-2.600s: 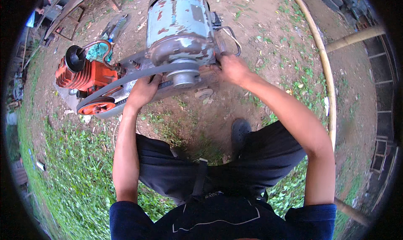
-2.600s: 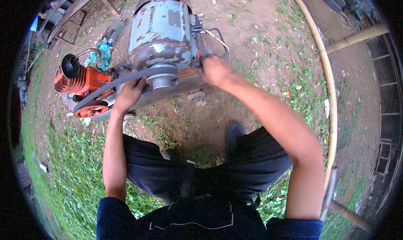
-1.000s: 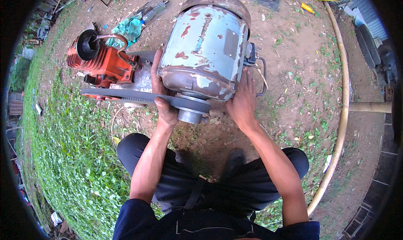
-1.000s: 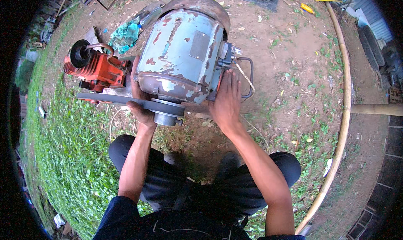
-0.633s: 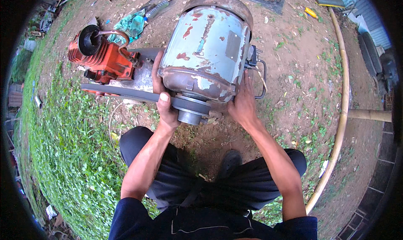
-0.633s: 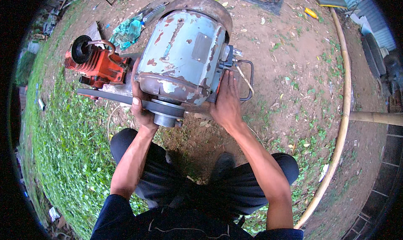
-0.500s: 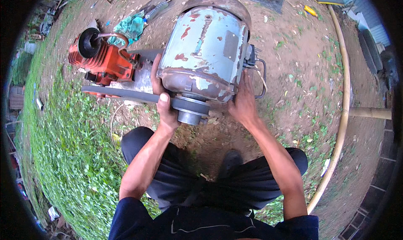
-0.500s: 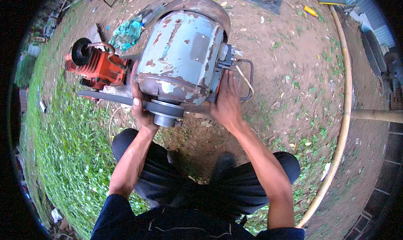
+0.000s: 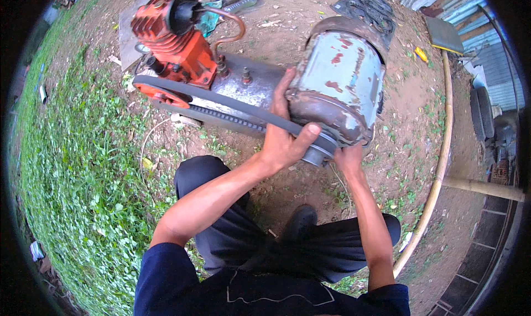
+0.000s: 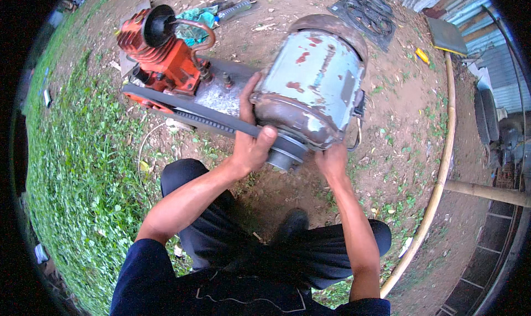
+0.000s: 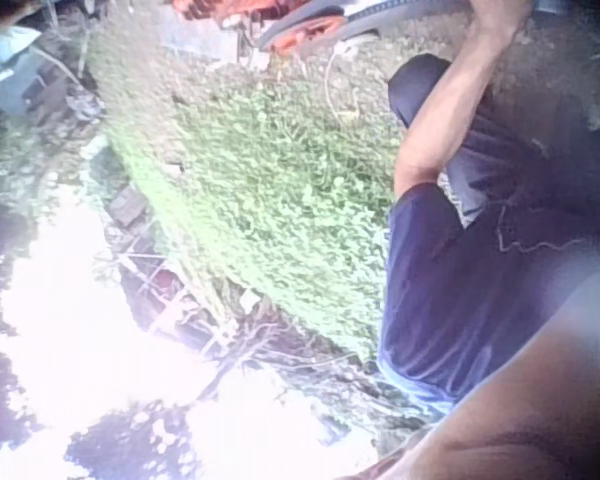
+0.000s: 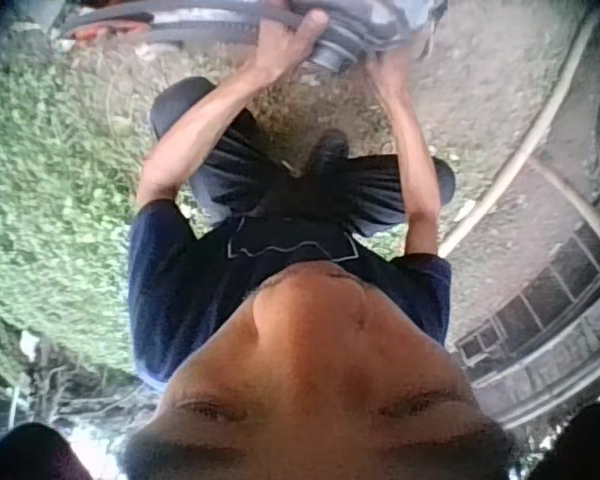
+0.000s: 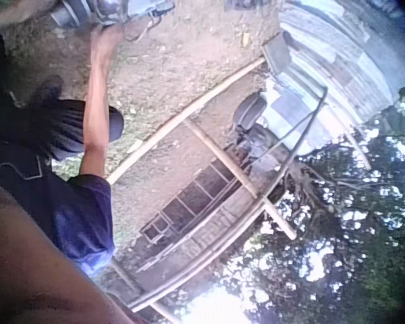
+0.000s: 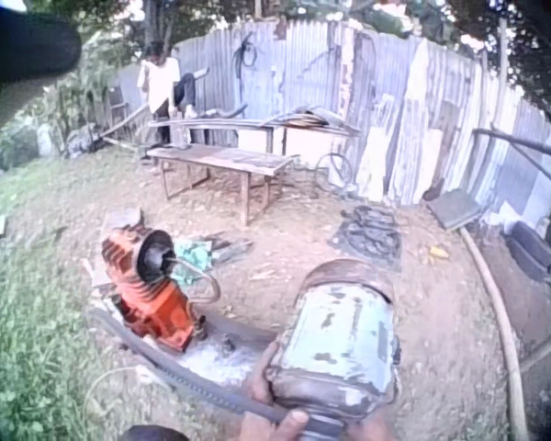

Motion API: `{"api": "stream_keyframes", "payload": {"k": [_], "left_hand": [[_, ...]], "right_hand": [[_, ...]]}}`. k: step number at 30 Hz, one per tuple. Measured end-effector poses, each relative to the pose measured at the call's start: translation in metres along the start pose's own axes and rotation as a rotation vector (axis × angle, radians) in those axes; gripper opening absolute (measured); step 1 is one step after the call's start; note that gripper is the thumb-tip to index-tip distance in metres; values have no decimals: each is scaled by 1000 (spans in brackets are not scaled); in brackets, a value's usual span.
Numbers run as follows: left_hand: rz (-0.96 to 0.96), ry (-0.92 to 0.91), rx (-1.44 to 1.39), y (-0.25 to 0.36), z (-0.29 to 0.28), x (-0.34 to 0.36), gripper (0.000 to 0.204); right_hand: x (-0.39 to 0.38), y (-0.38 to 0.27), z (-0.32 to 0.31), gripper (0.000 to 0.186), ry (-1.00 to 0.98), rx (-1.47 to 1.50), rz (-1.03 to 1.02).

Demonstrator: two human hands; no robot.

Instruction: The person fits a drive belt onto the pulleys of an air compressor and adjusts the alignment of the motor by hand. They then use a wrench to tighten a bolt on the side of the compressor pump cylinder.

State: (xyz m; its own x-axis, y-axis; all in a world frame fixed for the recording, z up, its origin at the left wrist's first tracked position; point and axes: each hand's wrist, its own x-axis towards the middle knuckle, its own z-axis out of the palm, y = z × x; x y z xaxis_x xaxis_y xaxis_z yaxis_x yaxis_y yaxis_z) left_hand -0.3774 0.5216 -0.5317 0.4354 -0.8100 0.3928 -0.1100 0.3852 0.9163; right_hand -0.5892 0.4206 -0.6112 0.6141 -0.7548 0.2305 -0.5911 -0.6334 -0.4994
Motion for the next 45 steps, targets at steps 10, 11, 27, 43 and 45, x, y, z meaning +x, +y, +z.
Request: {"api": "stream_keyframes", "payload": {"k": [10,11,27,43,45], "left_hand": [[177,-439,522,27,-77,5,100],[183,-343,497,28,-87,6,80],[-225,-281,498,-18,-81,30,54],[-564,-52,-696,-47,-4,76,63],[-525,-34,-609,-51,-5,76,65]], "right_hand": [[-3,0,-16,43,-83,44,22],[-2,-7,-17,41,-58,53,15],[-10,13,4,27,-1,371,216],[-14,22,-1,39,-60,-77,-10],[-7,18,4,41,-25,-17,-58]]}}
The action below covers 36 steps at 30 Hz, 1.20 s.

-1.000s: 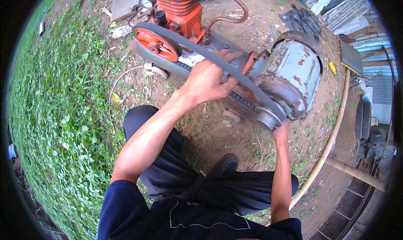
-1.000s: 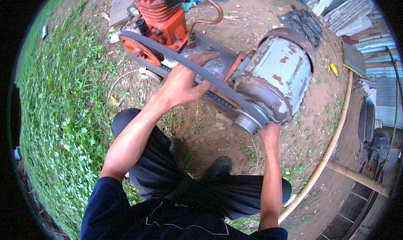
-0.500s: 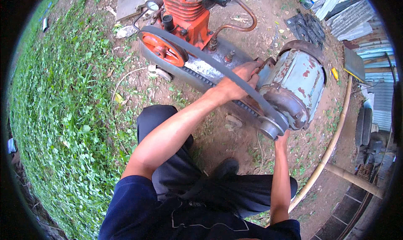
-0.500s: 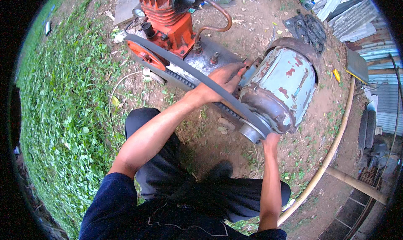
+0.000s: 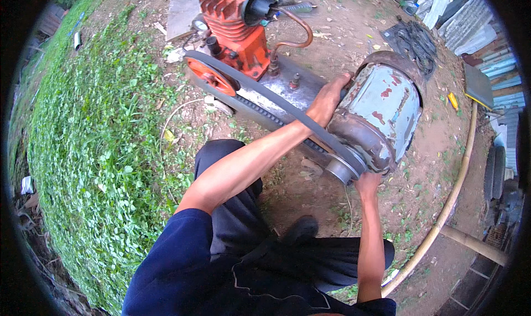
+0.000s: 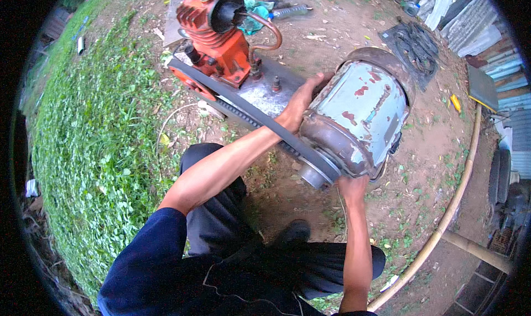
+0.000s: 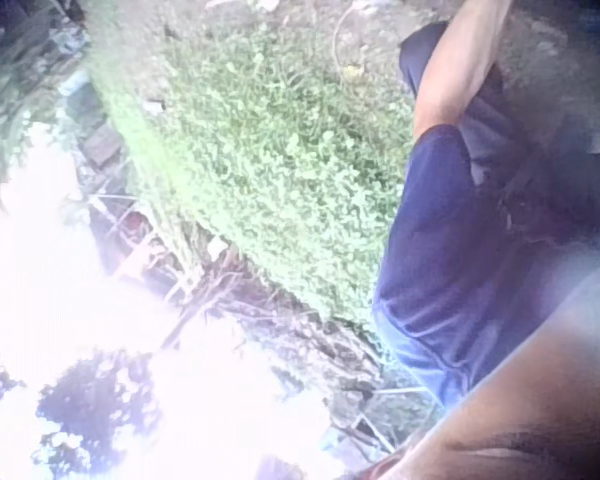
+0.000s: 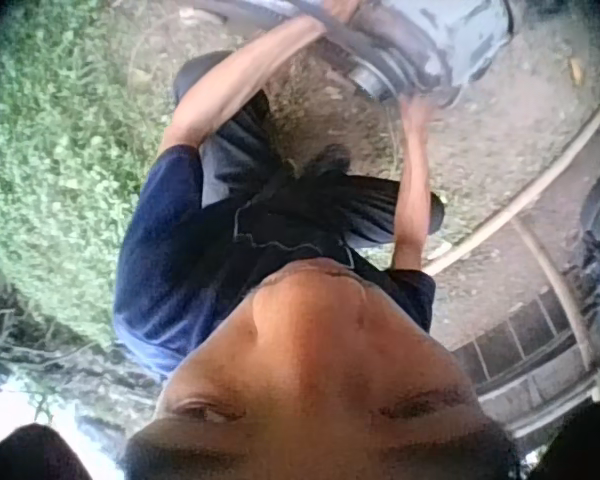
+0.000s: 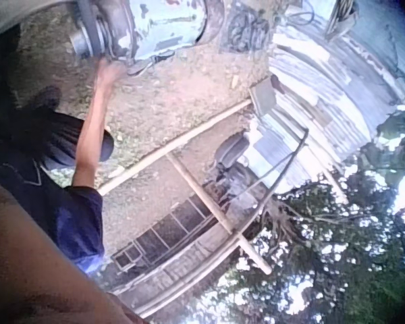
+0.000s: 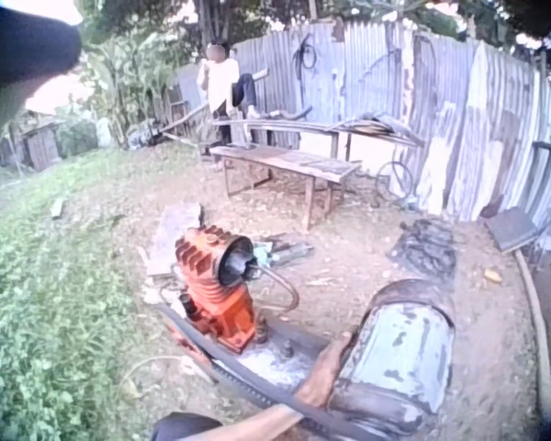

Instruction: The person fits a drive belt onto the pulleys of an air compressor and adjusts the alignment of the motor by hand. They then use a wrench to tighten a bolt on the side of the compressor pump cylinder.

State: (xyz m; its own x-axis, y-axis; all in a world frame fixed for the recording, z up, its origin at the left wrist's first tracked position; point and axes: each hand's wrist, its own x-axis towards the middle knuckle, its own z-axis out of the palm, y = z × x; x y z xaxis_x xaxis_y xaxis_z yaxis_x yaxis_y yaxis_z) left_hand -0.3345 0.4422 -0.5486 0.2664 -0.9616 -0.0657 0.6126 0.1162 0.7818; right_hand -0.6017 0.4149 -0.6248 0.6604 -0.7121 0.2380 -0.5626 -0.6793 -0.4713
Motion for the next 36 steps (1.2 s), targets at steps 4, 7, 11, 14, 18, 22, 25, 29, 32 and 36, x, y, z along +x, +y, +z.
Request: {"api": "stream_keyframes", "payload": {"k": [4,7,11,14,18,22,25,29,32,36], "left_hand": [[225,111,306,-5,-22,4,60],[269,220,541,10,-5,-12,48],[181,262,736,24,-17,-50,33],[176,342,650,29,-28,-91,29],[-13,576,291,33,-25,-133,55],[158,818,2,37,-20,-145,97],[127,645,-157,48,-14,-144,114],[68,583,-205,50,-33,-140,117],[73,620,-164,45,-30,-138,123],[9,655,-54,51,-23,-131,116]], "right_hand": [[17,-29,-6,42,47,108,-65],[12,-11,-12,44,27,88,-43],[15,-23,-38,47,-120,-61,-33],[16,-62,-67,37,-271,-62,224],[16,-101,-127,24,-322,-11,279],[33,-177,-168,24,-162,215,148],[49,-204,-140,32,41,-84,-342],[50,-224,-94,54,49,-570,-580],[44,-220,-88,62,-69,-489,-541],[42,-216,-86,65,-118,-511,-543]]}}
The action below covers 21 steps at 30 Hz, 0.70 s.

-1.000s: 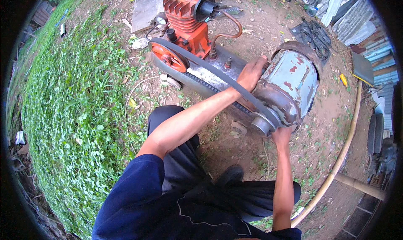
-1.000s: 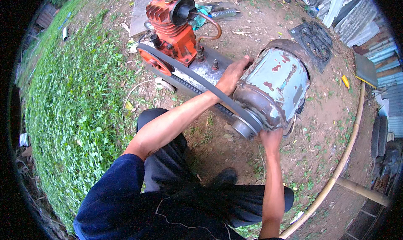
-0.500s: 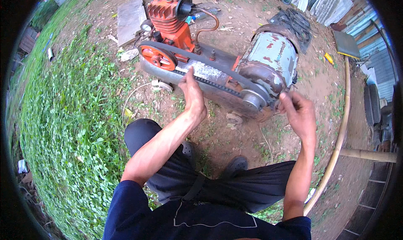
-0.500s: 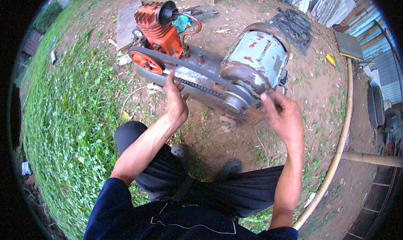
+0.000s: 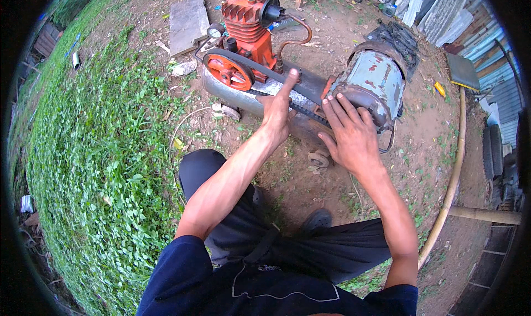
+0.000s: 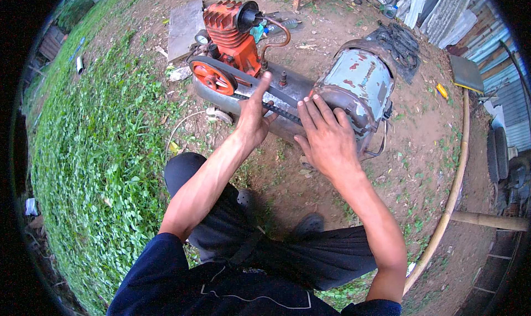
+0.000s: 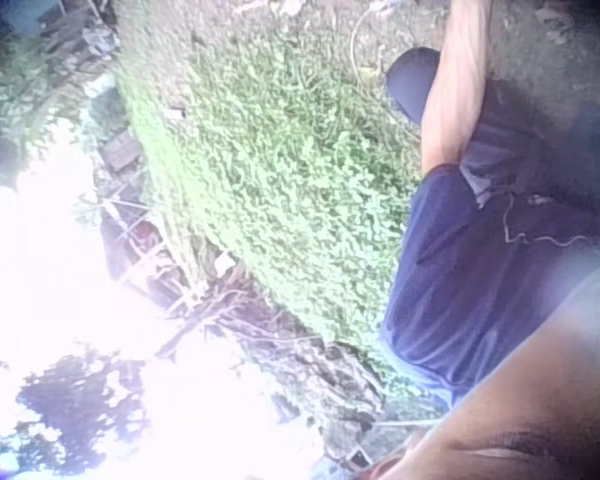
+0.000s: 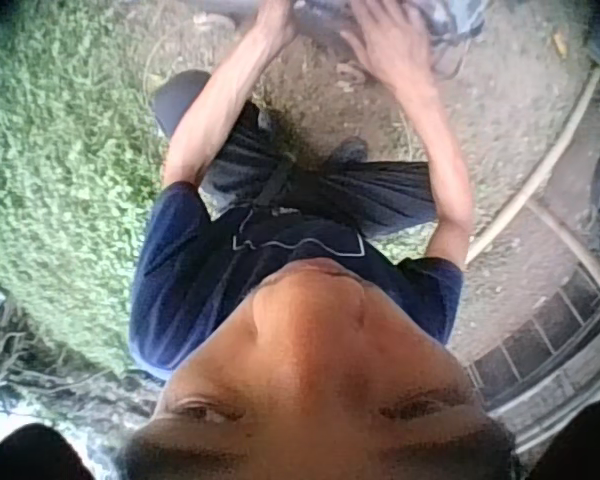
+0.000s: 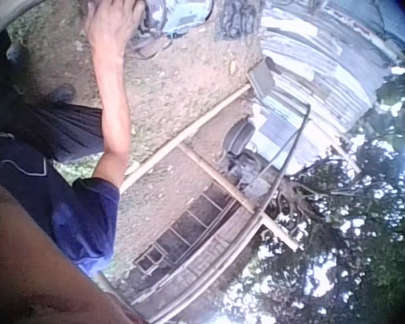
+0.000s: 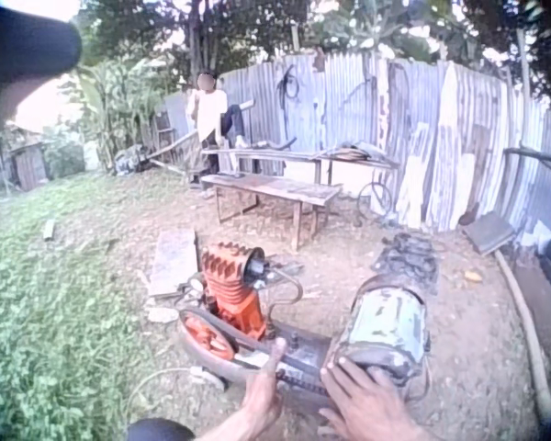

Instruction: The person fits a drive belt onto the pulleys of an air compressor and adjusts the alignment of the motor by hand. They then use a wrench to tighten a bolt on the side of the compressor pump cylinder.

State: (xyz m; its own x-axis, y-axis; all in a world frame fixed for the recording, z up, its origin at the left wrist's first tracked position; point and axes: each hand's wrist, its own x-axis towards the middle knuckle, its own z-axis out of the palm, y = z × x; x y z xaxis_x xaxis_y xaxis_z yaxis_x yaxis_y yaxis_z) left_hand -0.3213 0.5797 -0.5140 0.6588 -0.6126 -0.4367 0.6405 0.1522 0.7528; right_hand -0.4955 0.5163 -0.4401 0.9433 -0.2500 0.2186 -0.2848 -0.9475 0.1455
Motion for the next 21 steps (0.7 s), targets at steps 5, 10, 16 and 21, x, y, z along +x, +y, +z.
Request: {"api": "stream_keyframes", "payload": {"k": [5,10,16,21], "left_hand": [[3,45,-47,-12,-4,10,58],[85,145,-94,-19,0,10,51],[-104,-55,-104,-20,12,-19,92],[173,-219,234,-11,23,-46,90]], "right_hand": [[-2,5,6,54,86,87,-99],[-46,35,4,27,538,456,129],[-75,54,41,19,710,646,773],[-88,77,61,20,367,914,941]]}}
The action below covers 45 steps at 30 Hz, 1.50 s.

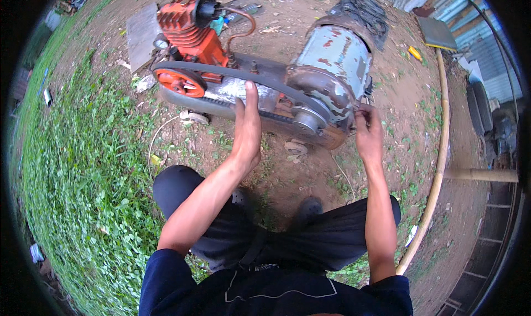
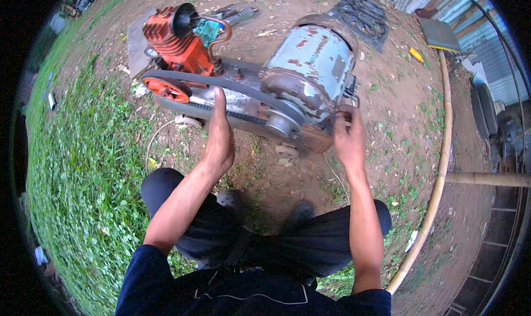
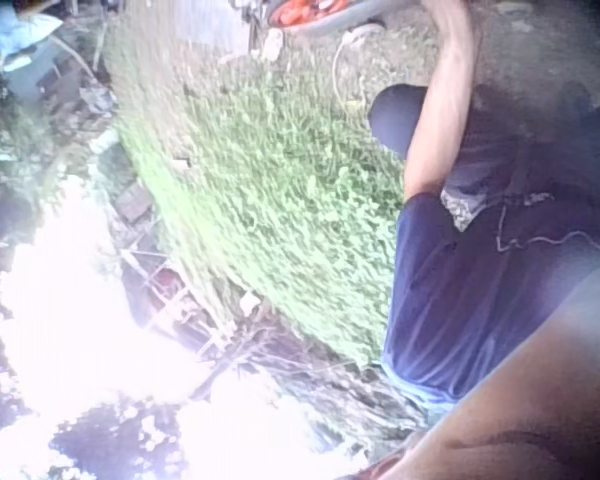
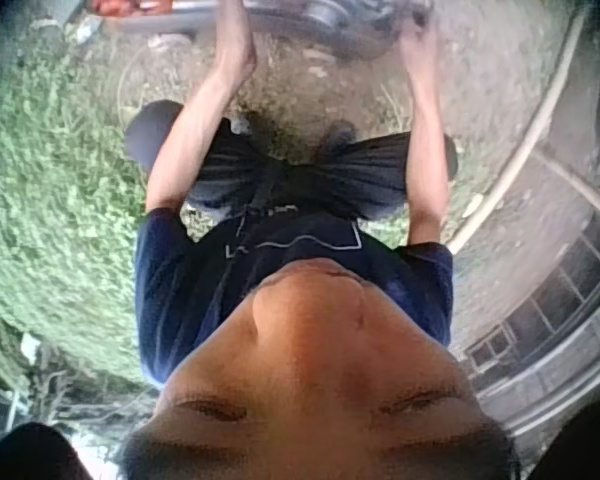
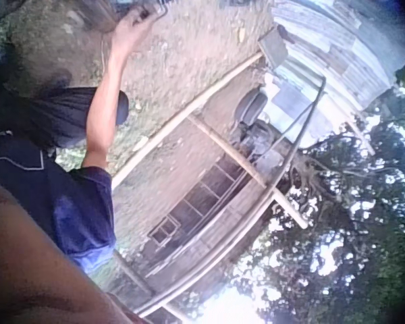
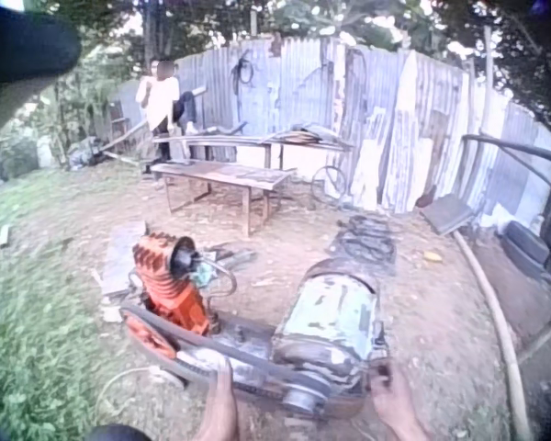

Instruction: The person fits a drive belt onto the pulleys of an air compressor and adjusts the alignment of the motor by hand. They then use a wrench to tighten a bolt on the side of the compressor pump cylinder.

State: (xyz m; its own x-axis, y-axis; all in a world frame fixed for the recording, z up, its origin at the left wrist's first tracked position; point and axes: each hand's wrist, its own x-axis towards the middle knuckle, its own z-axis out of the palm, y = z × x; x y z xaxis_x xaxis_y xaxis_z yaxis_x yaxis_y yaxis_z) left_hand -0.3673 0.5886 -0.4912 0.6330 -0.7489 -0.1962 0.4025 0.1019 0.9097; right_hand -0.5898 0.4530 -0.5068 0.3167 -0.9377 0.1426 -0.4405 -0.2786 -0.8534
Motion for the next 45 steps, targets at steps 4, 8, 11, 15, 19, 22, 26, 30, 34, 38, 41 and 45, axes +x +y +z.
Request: {"api": "stream_keyframes", "payload": {"k": [4,8,11,15,19,22,26,30,34,38,41,45], "left_hand": [[335,-196,673,-17,-18,10,116],[375,-404,421,-12,4,31,124],[367,-474,249,-15,22,48,126],[370,-401,130,-19,40,46,112],[391,-230,134,-30,50,41,103],[353,-209,82,-33,54,37,92],[365,-139,91,-35,68,30,89],[360,-126,82,-40,73,29,86],[380,-135,141,-38,66,33,82],[367,-131,143,-36,67,32,82],[355,-126,148,-34,69,31,83],[351,-155,128,-35,66,33,83]], "right_hand": [[3,32,5,37,-139,-362,-53],[8,34,16,83,-187,-589,-260],[15,39,24,93,-239,-553,-186],[20,51,27,95,-266,-329,-144],[23,49,21,97,-289,-280,-100],[25,56,15,100,-316,-233,-121],[27,53,9,93,-306,-68,-92],[28,62,5,90,-282,-124,-191],[31,56,2,79,-353,-137,-126],[41,61,-3,53,-293,-93,-130],[53,57,3,39,-162,6,23],[72,57,31,34,-41,69,129]]}}
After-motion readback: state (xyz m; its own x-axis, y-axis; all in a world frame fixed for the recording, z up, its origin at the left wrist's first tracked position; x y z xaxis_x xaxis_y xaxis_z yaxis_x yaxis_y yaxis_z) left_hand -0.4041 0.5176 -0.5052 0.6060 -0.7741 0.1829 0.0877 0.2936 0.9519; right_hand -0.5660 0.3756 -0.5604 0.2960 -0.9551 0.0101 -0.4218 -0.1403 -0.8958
